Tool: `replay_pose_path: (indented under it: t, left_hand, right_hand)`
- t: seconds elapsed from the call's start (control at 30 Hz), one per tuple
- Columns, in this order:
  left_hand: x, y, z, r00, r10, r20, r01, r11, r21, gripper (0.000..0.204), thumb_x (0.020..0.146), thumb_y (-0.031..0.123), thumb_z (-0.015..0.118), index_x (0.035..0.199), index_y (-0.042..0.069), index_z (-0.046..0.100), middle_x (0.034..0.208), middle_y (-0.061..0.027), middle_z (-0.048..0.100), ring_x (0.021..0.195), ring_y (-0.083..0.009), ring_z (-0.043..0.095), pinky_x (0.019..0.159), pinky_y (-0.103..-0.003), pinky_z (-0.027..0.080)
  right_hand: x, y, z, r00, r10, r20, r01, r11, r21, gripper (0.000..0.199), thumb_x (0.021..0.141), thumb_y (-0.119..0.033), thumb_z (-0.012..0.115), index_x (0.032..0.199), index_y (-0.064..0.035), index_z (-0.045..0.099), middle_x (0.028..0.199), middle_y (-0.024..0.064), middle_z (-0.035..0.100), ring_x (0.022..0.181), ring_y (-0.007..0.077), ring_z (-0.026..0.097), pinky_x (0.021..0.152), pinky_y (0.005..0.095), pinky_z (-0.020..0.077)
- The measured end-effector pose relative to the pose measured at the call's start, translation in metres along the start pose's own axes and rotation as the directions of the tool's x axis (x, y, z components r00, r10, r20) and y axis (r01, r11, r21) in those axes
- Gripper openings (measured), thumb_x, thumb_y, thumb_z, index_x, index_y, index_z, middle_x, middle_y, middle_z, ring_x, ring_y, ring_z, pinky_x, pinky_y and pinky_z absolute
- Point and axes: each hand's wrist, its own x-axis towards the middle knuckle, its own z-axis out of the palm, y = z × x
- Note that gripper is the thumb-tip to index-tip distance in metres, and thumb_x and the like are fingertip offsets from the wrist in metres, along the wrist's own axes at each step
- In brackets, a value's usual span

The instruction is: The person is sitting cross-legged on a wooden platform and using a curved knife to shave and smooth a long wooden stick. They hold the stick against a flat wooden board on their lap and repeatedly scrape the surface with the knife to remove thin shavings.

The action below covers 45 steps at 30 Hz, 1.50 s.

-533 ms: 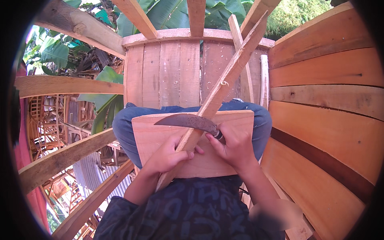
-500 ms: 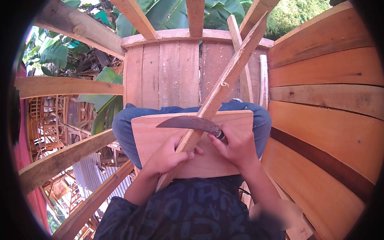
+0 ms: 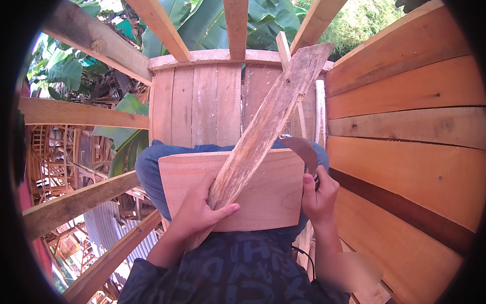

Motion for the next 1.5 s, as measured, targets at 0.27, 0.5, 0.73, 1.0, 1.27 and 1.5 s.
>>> replay_pose_path:
  t: [0.27,0.5,0.73,1.0,1.27,1.5]
  left_hand:
    - [0.007,-0.023,0.007,0.941,0.309,-0.138,-0.294,0.948,0.122,0.06,0.068,0.036,0.078,0.111,-0.002,0.057,0.087,-0.0213,0.067,0.078,-0.0338,0.068,0.07,-0.039,0.052]
    - [0.002,-0.026,0.008,0.945,0.302,-0.126,-0.283,0.948,0.144,0.058,0.065,0.035,0.079,0.105,0.0,0.058,0.081,-0.0187,0.066,0.073,-0.0327,0.067,0.065,-0.038,0.052]
    - [0.001,-0.025,0.013,0.952,0.265,-0.151,-0.23,0.949,0.214,0.055,0.061,0.031,0.082,0.102,0.001,0.06,0.083,-0.014,0.065,0.073,-0.0258,0.066,0.067,-0.034,0.05]
    - [0.003,-0.027,0.015,0.943,0.302,-0.139,-0.271,0.94,0.206,0.055,0.064,0.038,0.08,0.098,0.0,0.058,0.076,-0.0182,0.063,0.069,-0.0337,0.065,0.06,-0.04,0.049]
    - [0.003,-0.033,0.011,0.94,0.311,-0.14,-0.29,0.945,0.148,0.056,0.062,0.037,0.08,0.097,0.0,0.059,0.077,-0.0164,0.062,0.07,-0.0326,0.063,0.063,-0.039,0.048]
    - [0.001,-0.032,0.007,0.947,0.308,-0.088,-0.299,0.949,0.104,0.056,0.061,0.036,0.079,0.1,0.0,0.06,0.079,-0.0152,0.061,0.072,-0.0324,0.062,0.066,-0.038,0.048]
  right_hand:
    - [0.028,-0.022,-0.007,0.987,-0.064,0.147,0.083,0.988,-0.127,0.038,0.091,-0.029,0.062,0.072,0.0008,0.049,0.055,0.0155,0.046,0.045,0.0263,0.047,0.046,0.0349,0.0358]
    - [0.068,-0.001,-0.026,0.998,-0.04,0.042,0.054,0.906,-0.42,0.05,0.085,-0.042,0.067,0.065,0.0,0.05,0.053,0.0174,0.045,0.046,0.0329,0.046,0.045,0.0374,0.0355]
    - [0.061,0.0,-0.028,0.993,-0.107,0.054,0.12,0.907,-0.404,0.051,0.086,-0.042,0.066,0.063,-0.0003,0.048,0.052,0.0167,0.044,0.045,0.0327,0.045,0.045,0.0373,0.0347]
    - [0.075,0.008,-0.026,0.98,-0.199,0.014,0.18,0.853,-0.49,0.053,0.087,-0.044,0.064,0.063,0.0002,0.047,0.052,0.0165,0.044,0.046,0.0332,0.047,0.045,0.037,0.0369]
    - [0.061,-0.007,-0.01,0.984,-0.175,0.013,0.168,0.919,-0.358,0.049,0.088,-0.04,0.066,0.065,-0.0003,0.049,0.052,0.0159,0.045,0.046,0.0318,0.047,0.044,0.0352,0.0371]
    - [0.063,-0.006,-0.017,0.949,-0.315,-0.015,0.275,0.849,-0.452,0.047,0.085,-0.042,0.068,0.066,-0.0032,0.05,0.054,0.0123,0.043,0.046,0.0297,0.047,0.044,0.035,0.037]
